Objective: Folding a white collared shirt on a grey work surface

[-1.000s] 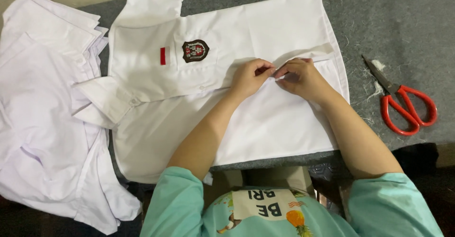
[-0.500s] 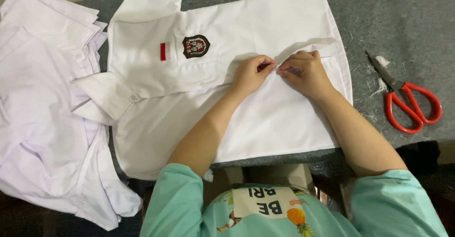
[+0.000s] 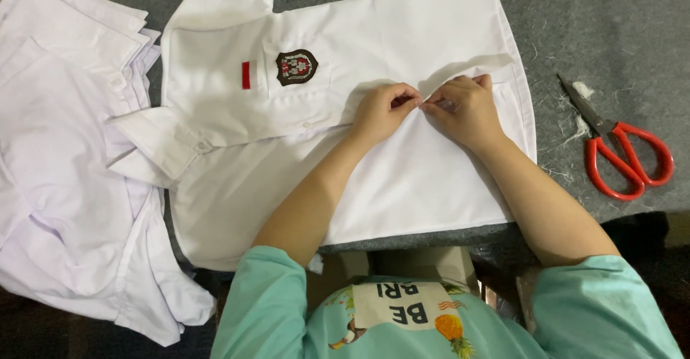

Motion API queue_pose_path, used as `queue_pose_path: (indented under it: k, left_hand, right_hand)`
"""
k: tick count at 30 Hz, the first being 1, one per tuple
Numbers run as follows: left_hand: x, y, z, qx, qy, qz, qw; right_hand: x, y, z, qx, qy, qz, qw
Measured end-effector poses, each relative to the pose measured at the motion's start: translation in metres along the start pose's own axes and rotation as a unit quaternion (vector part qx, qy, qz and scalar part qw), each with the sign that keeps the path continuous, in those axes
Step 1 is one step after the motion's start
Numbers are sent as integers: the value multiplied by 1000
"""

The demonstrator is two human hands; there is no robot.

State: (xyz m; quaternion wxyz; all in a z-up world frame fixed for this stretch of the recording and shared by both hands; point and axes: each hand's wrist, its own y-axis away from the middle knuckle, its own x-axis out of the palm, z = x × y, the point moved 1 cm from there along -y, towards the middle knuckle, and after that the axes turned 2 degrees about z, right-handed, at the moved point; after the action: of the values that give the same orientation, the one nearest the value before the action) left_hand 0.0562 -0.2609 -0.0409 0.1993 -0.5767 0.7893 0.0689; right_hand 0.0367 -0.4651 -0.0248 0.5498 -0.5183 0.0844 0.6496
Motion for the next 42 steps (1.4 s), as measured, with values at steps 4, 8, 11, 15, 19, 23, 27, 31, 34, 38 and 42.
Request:
queue_pose_path:
  k: [4,8,11,15,19,23,27,31,34,38,42]
  left_hand:
    - [0,2,-5,16,6,-3,1000]
    - [0,3,-3,27,26,5,999]
    - [6,1,16,20,34,5,999]
    - [5,2,17,-4,44,-17,999]
    - [9,-1,23,-7,53,-22,998]
    - [5,0,15,129,-24,-29,991]
    - [6,3,14,168,-120,-25,978]
    - [5,1,16,212,-116,-18,970]
    - [5,5,11,231,-144,-13,962]
    - [-18,12,-5,134,-284,-68,947]
    - [-70,6,4,-167,-386,-111,900]
  right_hand:
    - [1,-3,2,-39,81,-35,995]
    - [-5,-10,19,-83,126,-62,987]
    - [-6,-11,25,-90,113,-53,988]
    - [-7,-12,27,-87,112,-49,989]
    - [-3,-9,24,-82,110,-53,989]
    - [6,-5,20,-69,116,-51,990]
    - [11,-2,15,-73,152,-49,984]
    - [3,-6,14,-83,161,-37,983]
    - [-20,-9,11,-36,126,55,990]
    - [-64,-3,-5,86,89,108,986]
    - [-86,-5,-33,215,131,151,956]
